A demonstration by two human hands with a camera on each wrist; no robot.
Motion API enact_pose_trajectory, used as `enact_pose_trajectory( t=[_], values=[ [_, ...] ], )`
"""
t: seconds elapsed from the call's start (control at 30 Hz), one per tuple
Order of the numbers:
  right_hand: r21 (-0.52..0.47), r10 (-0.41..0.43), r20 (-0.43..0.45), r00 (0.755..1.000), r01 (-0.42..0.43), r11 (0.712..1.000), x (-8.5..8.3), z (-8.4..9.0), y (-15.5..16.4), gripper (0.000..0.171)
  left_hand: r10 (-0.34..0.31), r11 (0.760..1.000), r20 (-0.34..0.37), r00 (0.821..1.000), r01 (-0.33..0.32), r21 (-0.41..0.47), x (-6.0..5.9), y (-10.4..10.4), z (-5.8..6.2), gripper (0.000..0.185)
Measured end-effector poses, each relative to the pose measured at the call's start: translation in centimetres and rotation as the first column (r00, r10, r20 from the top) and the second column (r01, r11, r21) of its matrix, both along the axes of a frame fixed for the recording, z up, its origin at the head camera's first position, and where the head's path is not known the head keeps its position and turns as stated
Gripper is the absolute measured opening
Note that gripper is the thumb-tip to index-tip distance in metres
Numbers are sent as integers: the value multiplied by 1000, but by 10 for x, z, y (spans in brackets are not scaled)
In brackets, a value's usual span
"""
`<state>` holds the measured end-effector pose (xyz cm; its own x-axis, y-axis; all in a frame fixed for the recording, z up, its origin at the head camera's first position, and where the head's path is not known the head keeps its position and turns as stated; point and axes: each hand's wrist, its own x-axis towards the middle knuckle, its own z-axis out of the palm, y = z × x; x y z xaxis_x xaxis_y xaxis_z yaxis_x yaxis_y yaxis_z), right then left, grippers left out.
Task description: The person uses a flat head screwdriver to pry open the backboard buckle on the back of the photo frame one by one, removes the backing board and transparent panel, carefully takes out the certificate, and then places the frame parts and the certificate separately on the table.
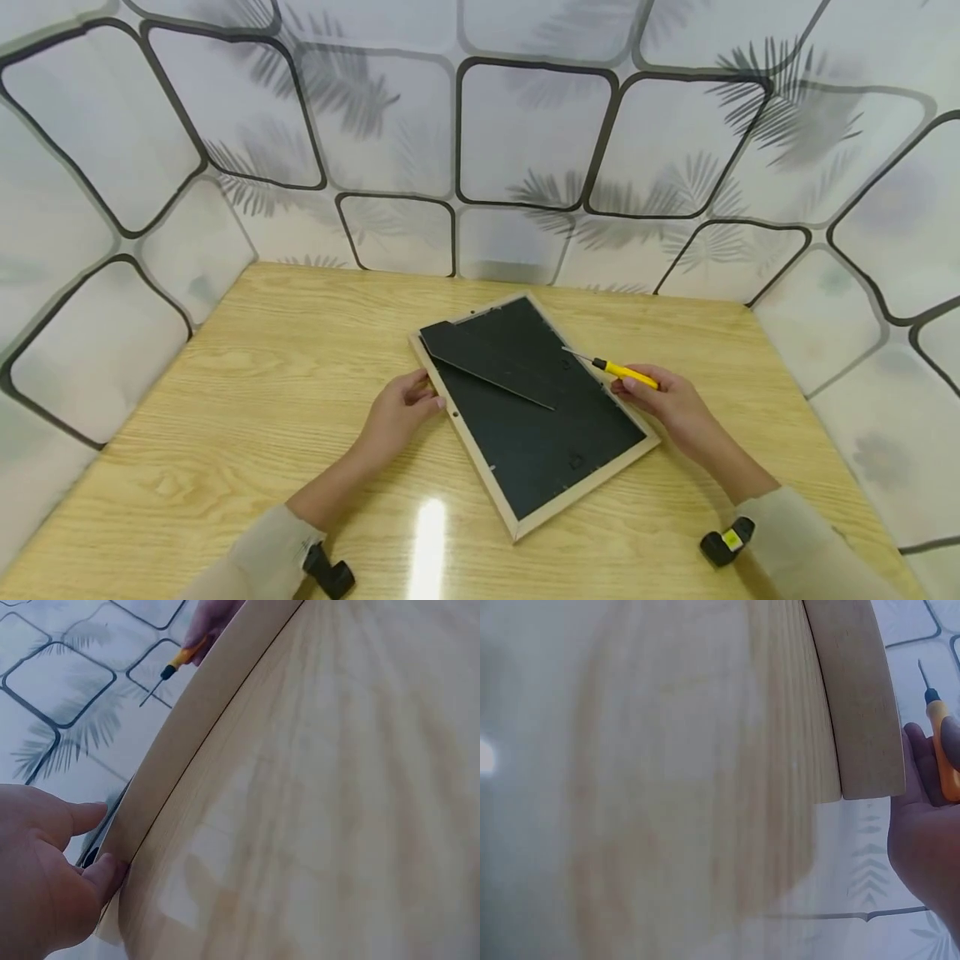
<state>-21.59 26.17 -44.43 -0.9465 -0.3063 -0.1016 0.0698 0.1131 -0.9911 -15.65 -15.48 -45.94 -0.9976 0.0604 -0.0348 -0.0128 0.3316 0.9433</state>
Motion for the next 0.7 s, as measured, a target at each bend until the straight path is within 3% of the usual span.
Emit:
enact_pose_trajectory(
  t=[0.17,0.43,0.7],
  values=[
    [10,-16,6,1000,16,1000,10,1,-5,43,17,1000,9,1000,-17,-10,-15,0,2,62],
    [-19,-15,27,1000,16,1000,23,-2,-14,36,22,1000,5,1000,-22,-13,-36,-7,1,56],
    [113,-17,14,1000,16,994,36,0,-24,50,-6,1000,8,1000,6,-28,-57,-14,-1,52]
  ],
)
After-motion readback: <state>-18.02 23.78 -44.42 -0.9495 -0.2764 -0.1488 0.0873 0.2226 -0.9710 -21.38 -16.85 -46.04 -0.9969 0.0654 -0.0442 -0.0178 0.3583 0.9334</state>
